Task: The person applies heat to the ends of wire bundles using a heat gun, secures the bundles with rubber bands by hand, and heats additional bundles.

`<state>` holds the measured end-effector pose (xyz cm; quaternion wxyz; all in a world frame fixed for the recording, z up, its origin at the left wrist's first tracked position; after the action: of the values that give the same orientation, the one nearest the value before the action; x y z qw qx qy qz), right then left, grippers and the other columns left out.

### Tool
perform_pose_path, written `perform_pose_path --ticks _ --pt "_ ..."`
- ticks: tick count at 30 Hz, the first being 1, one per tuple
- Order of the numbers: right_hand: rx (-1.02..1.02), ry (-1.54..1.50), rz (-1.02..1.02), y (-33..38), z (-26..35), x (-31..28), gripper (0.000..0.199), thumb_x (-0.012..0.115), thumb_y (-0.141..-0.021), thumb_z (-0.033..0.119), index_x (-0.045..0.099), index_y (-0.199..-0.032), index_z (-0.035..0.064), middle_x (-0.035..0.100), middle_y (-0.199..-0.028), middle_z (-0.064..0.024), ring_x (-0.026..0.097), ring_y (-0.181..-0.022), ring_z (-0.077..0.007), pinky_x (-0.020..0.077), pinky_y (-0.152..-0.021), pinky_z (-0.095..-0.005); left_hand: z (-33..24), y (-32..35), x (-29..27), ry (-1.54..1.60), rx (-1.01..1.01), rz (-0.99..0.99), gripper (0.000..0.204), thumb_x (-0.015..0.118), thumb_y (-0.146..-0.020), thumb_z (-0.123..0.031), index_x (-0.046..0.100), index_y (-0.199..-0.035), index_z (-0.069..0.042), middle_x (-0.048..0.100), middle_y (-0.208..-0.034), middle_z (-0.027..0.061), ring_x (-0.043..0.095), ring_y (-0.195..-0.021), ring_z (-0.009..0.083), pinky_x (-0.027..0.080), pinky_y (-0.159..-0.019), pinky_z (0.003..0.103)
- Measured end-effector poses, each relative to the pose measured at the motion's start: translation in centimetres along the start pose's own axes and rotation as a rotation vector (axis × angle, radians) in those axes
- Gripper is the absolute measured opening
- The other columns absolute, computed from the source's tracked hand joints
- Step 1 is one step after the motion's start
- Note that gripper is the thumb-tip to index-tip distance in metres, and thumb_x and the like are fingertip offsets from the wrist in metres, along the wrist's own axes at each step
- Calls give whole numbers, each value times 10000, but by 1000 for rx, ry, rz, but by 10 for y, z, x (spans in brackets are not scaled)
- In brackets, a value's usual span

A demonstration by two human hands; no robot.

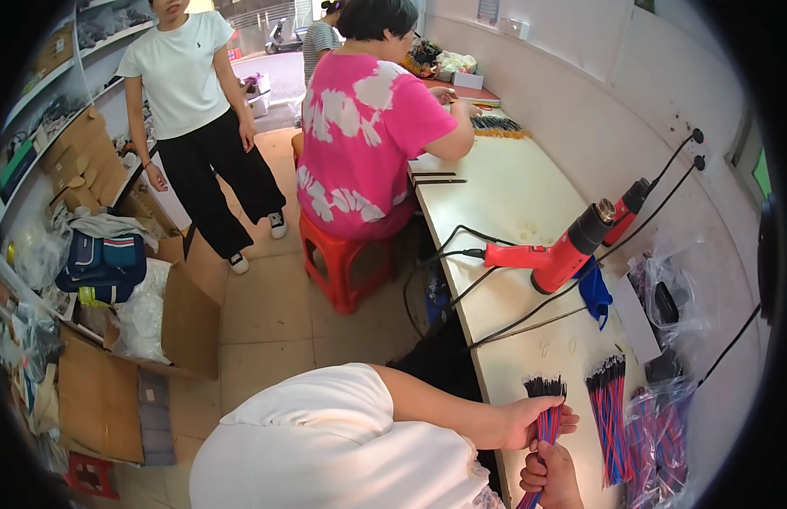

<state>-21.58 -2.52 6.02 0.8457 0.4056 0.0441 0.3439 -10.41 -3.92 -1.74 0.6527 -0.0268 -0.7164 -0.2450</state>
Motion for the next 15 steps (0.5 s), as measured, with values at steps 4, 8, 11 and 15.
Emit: perform_pose_path --ticks 4,8,11,15 --pt "-33 51 -16 3 7 -4 208 544 -939 339 530 -887 137 288 -503 90 242 -378 -34 172 -342 -200 -5 -3 -4 -73 -8 70 346 549 -948 -342 534 -1092 -28 595 -1199 117 580 -1110 241 461 -952 352" --pt "-68 39 -78 20 18 -20 221 550 -938 335 522 -860 130 281 -509 92 232 -383 -36 169 -348 -200 -11 25 -7 -499 -167 304 425 627 -895 -350 534 -1145 -20 587 -1184 102 579 -1087 217 456 -932 333" --pt "-111 4 -96 34 19 -36 230 568 -938 324 515 -835 125 276 -519 93 229 -392 -31 162 -353 -202 -43 40 -3 -1137 177 342 294 600 -914 -267 564 -1093 -36 573 -1186 99 543 -1132 189 454 -928 338" --pt "-98 0 -129 46 5 -52 226 576 -944 312 507 -830 129 268 -532 92 236 -423 -21 152 -361 -206 -138 71 29 -1943 1282 -140 290 625 -856 -145 543 -1112 -34 558 -1170 153 515 -1160 282 417 -970 416"
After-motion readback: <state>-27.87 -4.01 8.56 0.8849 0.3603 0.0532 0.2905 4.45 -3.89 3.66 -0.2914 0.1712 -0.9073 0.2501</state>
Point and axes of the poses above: each hand's wrist, its own y-axis away from the middle knuckle, its own x-axis out of the palm, z = x × y, the point moved 3 cm from there along -y, towards the middle knuckle
